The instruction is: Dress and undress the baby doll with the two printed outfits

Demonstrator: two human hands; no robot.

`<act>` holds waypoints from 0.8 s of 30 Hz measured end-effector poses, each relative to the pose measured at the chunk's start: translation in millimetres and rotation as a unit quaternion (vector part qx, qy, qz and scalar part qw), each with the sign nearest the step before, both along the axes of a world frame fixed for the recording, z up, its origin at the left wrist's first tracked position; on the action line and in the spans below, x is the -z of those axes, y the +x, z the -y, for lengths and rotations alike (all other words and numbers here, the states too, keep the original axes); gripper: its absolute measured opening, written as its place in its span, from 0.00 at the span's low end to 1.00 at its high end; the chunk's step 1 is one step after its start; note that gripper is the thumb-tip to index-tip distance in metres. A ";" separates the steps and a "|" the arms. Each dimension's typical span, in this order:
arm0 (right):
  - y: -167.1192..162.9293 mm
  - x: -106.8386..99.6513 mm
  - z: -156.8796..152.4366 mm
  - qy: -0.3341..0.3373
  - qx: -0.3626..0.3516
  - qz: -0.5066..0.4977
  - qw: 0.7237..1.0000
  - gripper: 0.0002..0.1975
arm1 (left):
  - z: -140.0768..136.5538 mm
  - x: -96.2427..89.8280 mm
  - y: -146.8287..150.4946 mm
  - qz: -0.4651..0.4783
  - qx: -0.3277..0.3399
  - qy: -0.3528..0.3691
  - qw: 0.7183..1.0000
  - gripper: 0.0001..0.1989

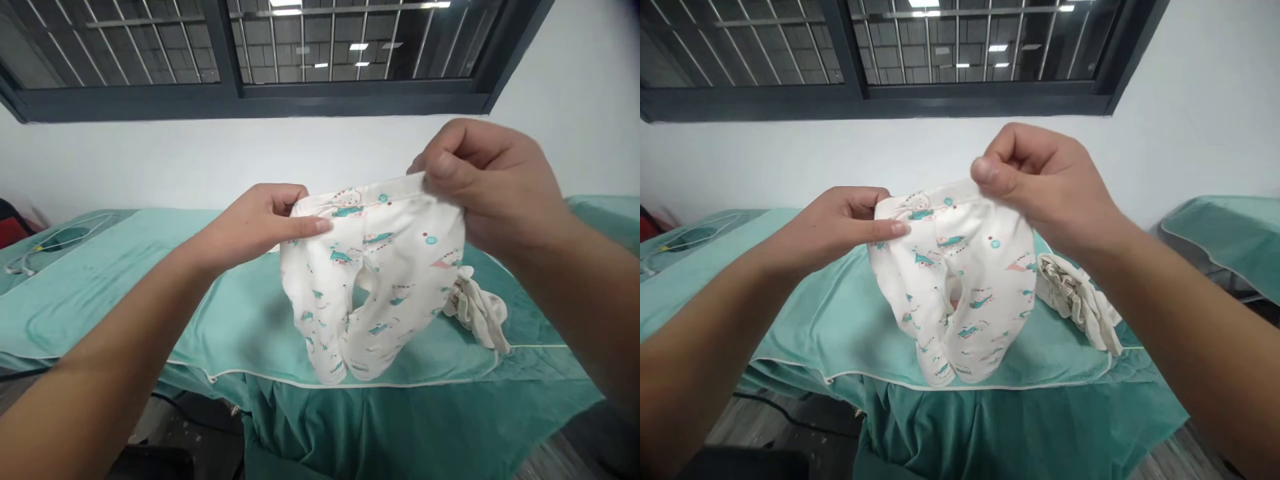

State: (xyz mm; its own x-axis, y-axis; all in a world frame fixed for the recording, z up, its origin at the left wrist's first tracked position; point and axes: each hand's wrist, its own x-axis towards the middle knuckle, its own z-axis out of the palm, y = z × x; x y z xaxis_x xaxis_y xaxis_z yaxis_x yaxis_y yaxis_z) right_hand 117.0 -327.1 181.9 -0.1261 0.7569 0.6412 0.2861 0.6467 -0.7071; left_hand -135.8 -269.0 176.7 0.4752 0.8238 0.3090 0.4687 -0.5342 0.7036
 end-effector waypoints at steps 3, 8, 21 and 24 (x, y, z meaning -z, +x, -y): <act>21.2 14.4 -9.6 -0.107 -0.030 0.092 0.990 0.18 | -10.7 17.3 -8.2 -0.050 -0.060 0.078 0.994 0.15; 15.1 65.5 -19.8 -0.357 -0.182 0.228 0.887 0.14 | -5.0 62.2 -6.3 -0.010 -0.103 -0.001 0.995 0.12; -50.0 116.9 -34.5 -0.315 -0.120 -0.222 0.915 0.26 | 70.4 180.5 20.6 0.127 0.058 -0.165 0.976 0.11; -46.7 134.0 -49.1 -0.344 -0.097 -0.231 0.905 0.24 | 63.5 175.0 13.0 0.121 -0.076 0.073 0.987 0.13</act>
State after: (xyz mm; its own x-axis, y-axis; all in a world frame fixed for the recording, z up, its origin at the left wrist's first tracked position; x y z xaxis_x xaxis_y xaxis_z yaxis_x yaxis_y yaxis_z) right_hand 70.3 -278.0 47.9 -0.1384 0.9894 0.0445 -0.2145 0.0139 -0.9766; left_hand -122.9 -332.6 1.7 0.2478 0.8179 0.5193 0.3786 -0.5751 0.7252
